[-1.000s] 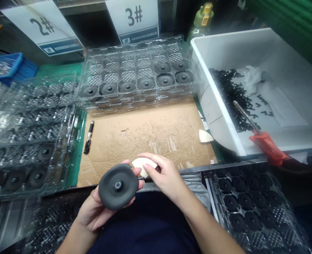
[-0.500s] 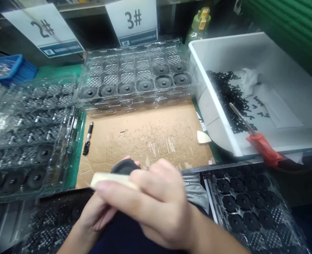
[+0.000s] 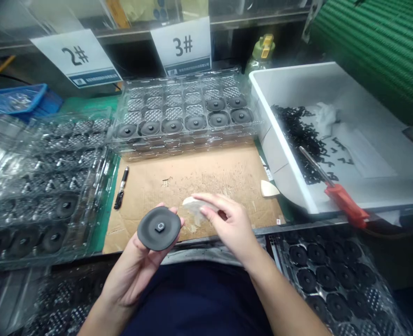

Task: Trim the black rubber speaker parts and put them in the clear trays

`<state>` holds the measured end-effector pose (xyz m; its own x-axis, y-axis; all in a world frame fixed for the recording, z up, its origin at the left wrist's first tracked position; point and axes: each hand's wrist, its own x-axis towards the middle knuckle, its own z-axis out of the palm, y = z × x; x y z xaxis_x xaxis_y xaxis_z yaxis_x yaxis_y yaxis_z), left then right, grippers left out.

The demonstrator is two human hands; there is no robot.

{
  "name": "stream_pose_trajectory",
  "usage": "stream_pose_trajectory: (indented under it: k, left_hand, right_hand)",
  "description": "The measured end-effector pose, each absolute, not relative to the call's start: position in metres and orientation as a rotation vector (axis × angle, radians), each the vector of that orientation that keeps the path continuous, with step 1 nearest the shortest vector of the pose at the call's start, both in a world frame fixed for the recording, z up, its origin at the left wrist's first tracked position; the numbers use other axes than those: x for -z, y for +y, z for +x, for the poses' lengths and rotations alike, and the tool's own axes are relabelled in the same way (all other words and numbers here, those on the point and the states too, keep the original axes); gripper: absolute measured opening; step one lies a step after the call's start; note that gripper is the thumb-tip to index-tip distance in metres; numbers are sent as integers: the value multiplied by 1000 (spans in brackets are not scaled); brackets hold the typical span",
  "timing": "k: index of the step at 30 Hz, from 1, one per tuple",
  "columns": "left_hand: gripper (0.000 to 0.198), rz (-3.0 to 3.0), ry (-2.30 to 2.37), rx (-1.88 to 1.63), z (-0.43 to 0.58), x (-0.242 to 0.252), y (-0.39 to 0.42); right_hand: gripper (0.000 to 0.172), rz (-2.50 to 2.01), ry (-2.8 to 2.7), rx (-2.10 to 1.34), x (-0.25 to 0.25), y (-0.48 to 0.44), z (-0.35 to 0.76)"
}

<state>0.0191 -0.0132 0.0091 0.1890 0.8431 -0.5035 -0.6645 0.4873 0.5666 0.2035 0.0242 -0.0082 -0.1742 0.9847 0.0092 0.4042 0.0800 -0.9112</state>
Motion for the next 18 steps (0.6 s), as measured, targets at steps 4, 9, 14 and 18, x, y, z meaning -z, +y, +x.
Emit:
stream_pose_trajectory:
  k: [4, 9, 14, 18]
  left_hand:
    - [54, 238, 832, -1074, 18, -10, -14]
    - [51, 264, 810, -1073, 27, -13, -14]
    - [43, 255, 833, -1041, 29, -17, -13]
    - [49, 261, 902, -1125, 28, -17, -11]
  right_hand:
    - [25, -1488, -1732, -1052, 54, 19, 212]
    - [31, -1501, -1639, -898, 11, 11, 197]
    - [35, -1023, -1937, -662, -57, 2, 170]
    - [25, -993, -2080, -857, -63, 10, 161]
